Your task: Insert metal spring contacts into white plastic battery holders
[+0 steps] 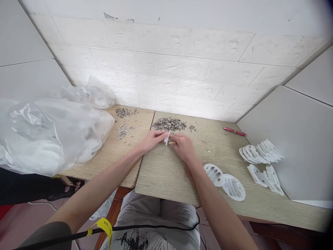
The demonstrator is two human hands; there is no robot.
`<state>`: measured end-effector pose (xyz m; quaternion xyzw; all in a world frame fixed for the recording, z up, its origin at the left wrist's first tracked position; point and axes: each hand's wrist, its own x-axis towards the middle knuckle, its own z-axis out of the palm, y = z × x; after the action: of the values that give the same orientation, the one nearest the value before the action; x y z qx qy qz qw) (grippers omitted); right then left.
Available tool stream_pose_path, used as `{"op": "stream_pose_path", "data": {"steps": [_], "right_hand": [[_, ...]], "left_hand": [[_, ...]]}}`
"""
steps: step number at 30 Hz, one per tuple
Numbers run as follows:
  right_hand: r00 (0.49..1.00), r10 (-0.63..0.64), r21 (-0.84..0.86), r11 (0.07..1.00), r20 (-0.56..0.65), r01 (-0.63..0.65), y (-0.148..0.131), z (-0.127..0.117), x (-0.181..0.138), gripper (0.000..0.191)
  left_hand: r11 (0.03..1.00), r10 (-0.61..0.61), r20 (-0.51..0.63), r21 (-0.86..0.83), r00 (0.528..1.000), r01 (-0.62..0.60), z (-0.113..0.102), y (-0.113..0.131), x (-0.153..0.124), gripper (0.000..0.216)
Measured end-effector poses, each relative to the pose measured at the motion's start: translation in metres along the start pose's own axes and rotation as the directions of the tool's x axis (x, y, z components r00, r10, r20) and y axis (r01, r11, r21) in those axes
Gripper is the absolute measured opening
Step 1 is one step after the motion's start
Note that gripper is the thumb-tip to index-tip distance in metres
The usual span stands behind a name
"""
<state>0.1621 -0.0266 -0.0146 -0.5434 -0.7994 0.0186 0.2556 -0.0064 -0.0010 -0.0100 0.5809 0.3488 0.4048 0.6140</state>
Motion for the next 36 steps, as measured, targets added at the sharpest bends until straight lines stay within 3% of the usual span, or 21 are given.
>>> {"op": "stream_pose_path", "data": {"steps": [6, 9, 16, 36], "right_hand": [[0.996, 0.087, 0.295, 0.953, -0.029, -0.075, 0.0009, -0.0058, 0.0011, 0.028], [0.992, 0.124, 0.360, 0.926, -0.011, -0.111, 0.0021, -0.0089, 0.0010, 0.030], [0.993, 0.083, 0.288, 0.952, 0.080, -0.103, 0.0003, -0.0082, -0.0004, 0.028], [0.995, 0.038, 0.176, 0.983, 0.089, -0.054, 0.0036, -0.0048, -0.0013, 0.026]], "left_hand": [[0.958, -0.063, -0.020, -0.282, 0.998, 0.055, -0.0095, -0.0071, 0.0088, 0.038], [0.942, -0.094, -0.028, -0.325, 0.995, 0.080, -0.0099, -0.0043, 0.0096, 0.037], [0.927, -0.123, -0.047, -0.362, 0.991, 0.097, -0.0079, 0.0002, 0.0085, 0.037], [0.967, -0.063, 0.005, -0.249, 0.998, 0.062, -0.0085, -0.0035, 0.0067, 0.036]]}}
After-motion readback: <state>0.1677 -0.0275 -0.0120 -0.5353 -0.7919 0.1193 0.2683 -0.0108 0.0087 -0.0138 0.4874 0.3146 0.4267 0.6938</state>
